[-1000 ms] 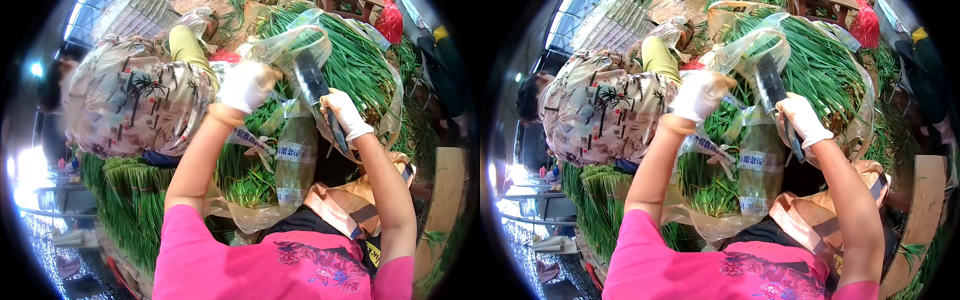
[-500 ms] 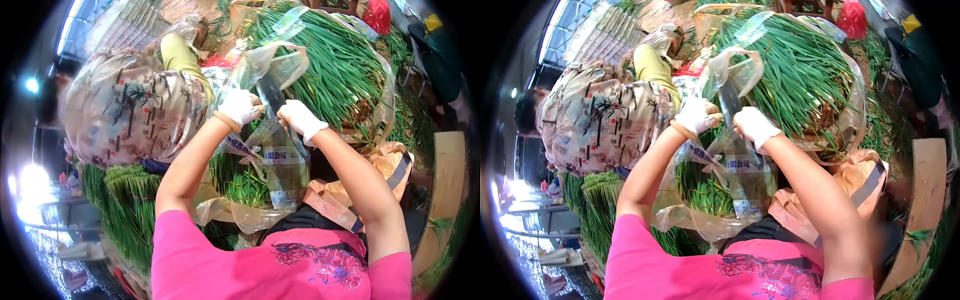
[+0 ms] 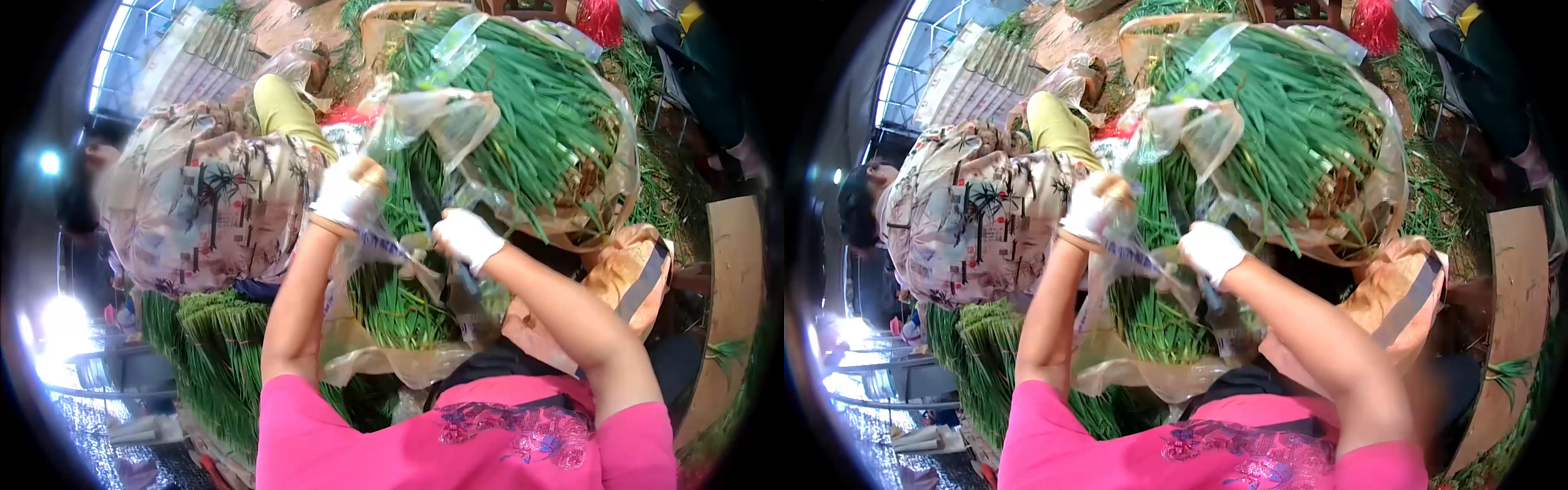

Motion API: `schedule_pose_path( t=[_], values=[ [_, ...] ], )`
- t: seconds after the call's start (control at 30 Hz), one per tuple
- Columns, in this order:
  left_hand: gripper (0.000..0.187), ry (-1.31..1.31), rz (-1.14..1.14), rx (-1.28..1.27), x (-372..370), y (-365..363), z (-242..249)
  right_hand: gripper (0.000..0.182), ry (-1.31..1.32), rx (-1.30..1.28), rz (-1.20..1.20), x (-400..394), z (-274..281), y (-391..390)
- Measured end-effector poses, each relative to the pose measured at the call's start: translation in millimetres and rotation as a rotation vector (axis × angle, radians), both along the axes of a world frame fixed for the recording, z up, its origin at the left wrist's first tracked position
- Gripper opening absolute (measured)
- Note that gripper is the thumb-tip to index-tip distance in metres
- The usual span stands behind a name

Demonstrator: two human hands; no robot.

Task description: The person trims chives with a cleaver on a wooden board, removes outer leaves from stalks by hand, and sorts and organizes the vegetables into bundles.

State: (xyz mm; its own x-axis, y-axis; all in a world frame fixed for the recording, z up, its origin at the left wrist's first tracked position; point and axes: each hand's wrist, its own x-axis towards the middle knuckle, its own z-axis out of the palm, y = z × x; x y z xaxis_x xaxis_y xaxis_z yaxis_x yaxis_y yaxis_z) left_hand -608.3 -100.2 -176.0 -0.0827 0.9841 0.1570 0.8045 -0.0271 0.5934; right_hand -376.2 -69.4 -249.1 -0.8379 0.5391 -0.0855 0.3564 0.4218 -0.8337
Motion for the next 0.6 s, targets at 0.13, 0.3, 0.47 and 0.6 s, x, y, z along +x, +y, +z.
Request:
schedule_pose_path(
  t=[0.13,0.3,0.47,0.6],
  values=[
    [0.014,-0.471,0.449,0.294,-54,-8,17,0.015,0.097,-0.77,-0.222,77,37,27],
    [0.021,0.212,0.429,-0.007,-99,-32,53,0.025,-0.036,-0.79,-0.471,219,167,10],
    [0.034,0.084,0.273,0.114,-100,-40,146,0.05,0.149,-0.455,-1.173,367,207,-67],
    [0.038,-0.208,0.19,0.087,-43,-47,148,0.057,-0.037,0.515,-1.452,489,136,-124]
  ],
)
